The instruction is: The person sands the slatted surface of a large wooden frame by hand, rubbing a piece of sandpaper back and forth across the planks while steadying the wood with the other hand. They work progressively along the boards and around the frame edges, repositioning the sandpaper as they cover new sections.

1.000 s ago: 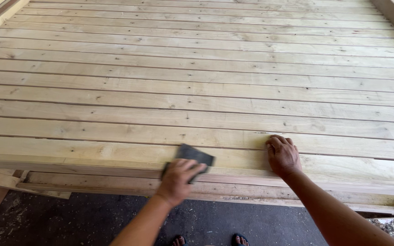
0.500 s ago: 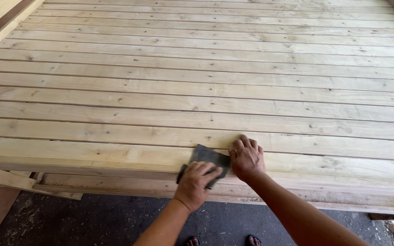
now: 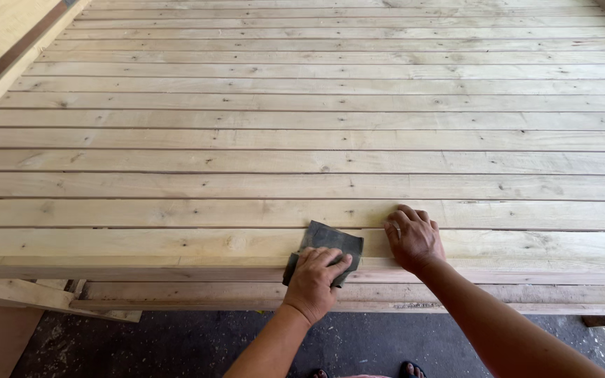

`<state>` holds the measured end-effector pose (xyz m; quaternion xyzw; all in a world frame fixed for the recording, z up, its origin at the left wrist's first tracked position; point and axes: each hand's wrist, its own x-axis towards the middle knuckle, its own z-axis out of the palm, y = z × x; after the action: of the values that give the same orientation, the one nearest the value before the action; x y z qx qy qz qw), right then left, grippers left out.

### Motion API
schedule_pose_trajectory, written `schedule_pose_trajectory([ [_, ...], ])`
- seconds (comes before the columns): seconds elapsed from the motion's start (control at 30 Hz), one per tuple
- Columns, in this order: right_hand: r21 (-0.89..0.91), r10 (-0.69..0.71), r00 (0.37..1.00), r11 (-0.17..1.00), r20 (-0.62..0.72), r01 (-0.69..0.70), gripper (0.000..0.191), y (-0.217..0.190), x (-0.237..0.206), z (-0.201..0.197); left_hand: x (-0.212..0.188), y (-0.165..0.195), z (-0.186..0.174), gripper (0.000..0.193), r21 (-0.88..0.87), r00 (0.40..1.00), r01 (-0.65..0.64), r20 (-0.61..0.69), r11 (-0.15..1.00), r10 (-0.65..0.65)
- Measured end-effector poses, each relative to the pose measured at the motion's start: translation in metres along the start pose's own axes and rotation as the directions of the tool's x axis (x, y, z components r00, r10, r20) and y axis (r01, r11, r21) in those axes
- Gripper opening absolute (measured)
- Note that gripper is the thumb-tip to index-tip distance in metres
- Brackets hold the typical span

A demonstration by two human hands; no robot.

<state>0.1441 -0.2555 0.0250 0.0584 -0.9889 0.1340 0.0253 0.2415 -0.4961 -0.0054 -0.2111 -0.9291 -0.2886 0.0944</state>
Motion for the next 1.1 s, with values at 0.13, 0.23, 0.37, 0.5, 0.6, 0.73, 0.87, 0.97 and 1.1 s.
schedule_pose_trajectory([
  [0.13, -0.005, 0.027, 0.999, 1.000, 0.039, -0.027, 0.037, 0.001, 0.002, -0.001, -0.022, -0.047, -0.041, 0.046, 0.077, 0.999, -0.009, -0.046, 0.997, 0.013],
  [0.23, -0.017, 0.050, 0.997, 0.999, 0.060, -0.049, 0.037, -0.001, 0.003, -0.001, -0.063, -0.099, -0.095, 0.040, 0.142, 0.985, 0.079, -0.164, 0.987, -0.056],
  [0.37, -0.060, 0.034, 0.998, 0.998, 0.057, -0.031, 0.039, -0.002, 0.004, -0.001, -0.057, -0.089, -0.088, 0.044, 0.185, 0.972, 0.213, -0.136, 0.959, -0.190],
  [0.5, -0.041, 0.043, 0.997, 0.998, 0.066, -0.040, 0.040, -0.001, 0.003, -0.001, -0.005, -0.010, -0.009, 0.048, 0.062, 0.995, 0.098, 0.001, 0.993, -0.098],
  [0.6, -0.032, 0.030, 0.998, 0.999, 0.053, -0.029, 0.039, -0.001, 0.002, -0.002, 0.014, 0.012, 0.013, 0.048, 0.017, 1.000, 0.007, 0.021, 1.000, -0.007],
  [0.73, 0.021, 0.012, 0.999, 1.000, 0.036, -0.013, 0.037, -0.002, 0.001, -0.004, -0.020, -0.042, -0.038, 0.039, 0.037, 0.994, 0.100, -0.044, 0.994, -0.099],
  [0.87, 0.002, 0.011, 0.999, 1.000, 0.053, -0.011, 0.036, -0.004, 0.000, -0.005, -0.050, -0.090, -0.076, 0.029, 0.143, 0.974, 0.177, -0.167, 0.974, -0.153],
  [0.97, -0.018, 0.018, 0.998, 1.000, 0.060, -0.017, 0.037, -0.005, -0.001, -0.004, -0.031, -0.059, -0.044, 0.024, 0.118, 0.972, 0.164, -0.186, 0.979, -0.141],
  [1.1, 0.009, 0.036, 0.997, 0.999, 0.069, -0.037, 0.036, -0.004, 0.000, -0.004, 0.025, 0.026, 0.021, 0.038, 0.019, 0.997, 0.062, -0.055, 0.998, -0.061],
])
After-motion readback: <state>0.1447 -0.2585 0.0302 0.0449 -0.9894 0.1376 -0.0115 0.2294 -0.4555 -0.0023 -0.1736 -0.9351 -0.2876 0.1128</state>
